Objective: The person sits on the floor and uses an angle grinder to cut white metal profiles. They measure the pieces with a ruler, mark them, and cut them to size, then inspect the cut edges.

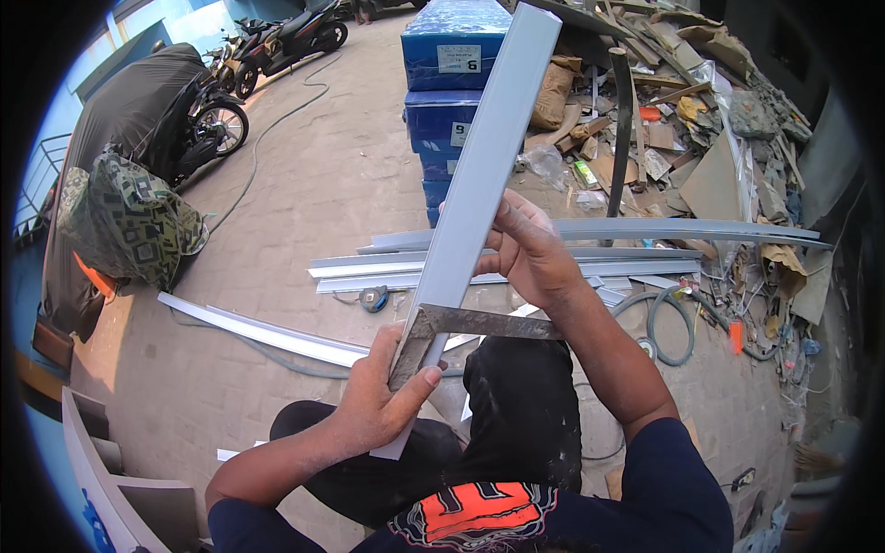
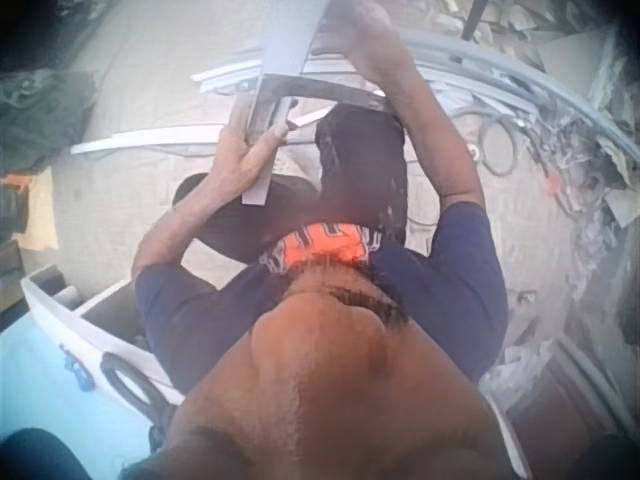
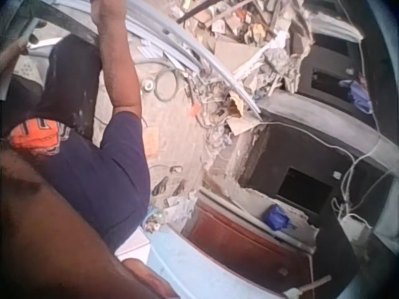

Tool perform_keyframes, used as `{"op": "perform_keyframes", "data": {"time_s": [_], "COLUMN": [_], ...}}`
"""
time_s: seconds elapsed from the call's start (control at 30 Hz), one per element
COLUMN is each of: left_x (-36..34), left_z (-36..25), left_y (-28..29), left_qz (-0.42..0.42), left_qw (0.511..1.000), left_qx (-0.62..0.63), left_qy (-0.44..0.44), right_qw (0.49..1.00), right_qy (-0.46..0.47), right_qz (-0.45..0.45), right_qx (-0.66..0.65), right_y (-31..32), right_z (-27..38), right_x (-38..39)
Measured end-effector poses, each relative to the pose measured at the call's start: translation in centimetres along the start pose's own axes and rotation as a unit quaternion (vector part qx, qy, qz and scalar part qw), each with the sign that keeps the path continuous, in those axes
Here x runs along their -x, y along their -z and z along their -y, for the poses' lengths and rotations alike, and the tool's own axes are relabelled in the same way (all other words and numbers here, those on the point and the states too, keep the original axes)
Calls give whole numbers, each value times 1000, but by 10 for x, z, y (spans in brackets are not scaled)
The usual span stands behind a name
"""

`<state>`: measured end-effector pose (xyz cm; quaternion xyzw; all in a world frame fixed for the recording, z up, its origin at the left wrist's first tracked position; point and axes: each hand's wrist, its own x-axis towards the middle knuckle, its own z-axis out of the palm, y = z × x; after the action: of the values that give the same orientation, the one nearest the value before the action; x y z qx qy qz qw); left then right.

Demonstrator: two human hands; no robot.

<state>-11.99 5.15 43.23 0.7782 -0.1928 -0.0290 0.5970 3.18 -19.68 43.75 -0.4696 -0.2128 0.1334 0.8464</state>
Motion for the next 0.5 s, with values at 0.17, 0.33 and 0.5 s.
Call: {"op": "perform_keyframes", "data": {"time_s": [0.17, 0.33, 0.5], "left_x": [-53, -77, -81], "left_z": [12, 35, 40], "left_y": [-9, -39, -40], "left_qz": [78, 10, 27], "left_qw": [996, 1000, 999], "left_qx": [35, -15, 2], "left_qy": [32, -19, 34], "right_qw": [990, 971, 977], "right_qy": [68, 22, 0], "right_qz": [-84, -213, -201], "right_qx": [91, 106, 77], "right_y": [6, 37, 52], "right_z": [32, 39, 35], "right_x": [33, 62, 92]}}
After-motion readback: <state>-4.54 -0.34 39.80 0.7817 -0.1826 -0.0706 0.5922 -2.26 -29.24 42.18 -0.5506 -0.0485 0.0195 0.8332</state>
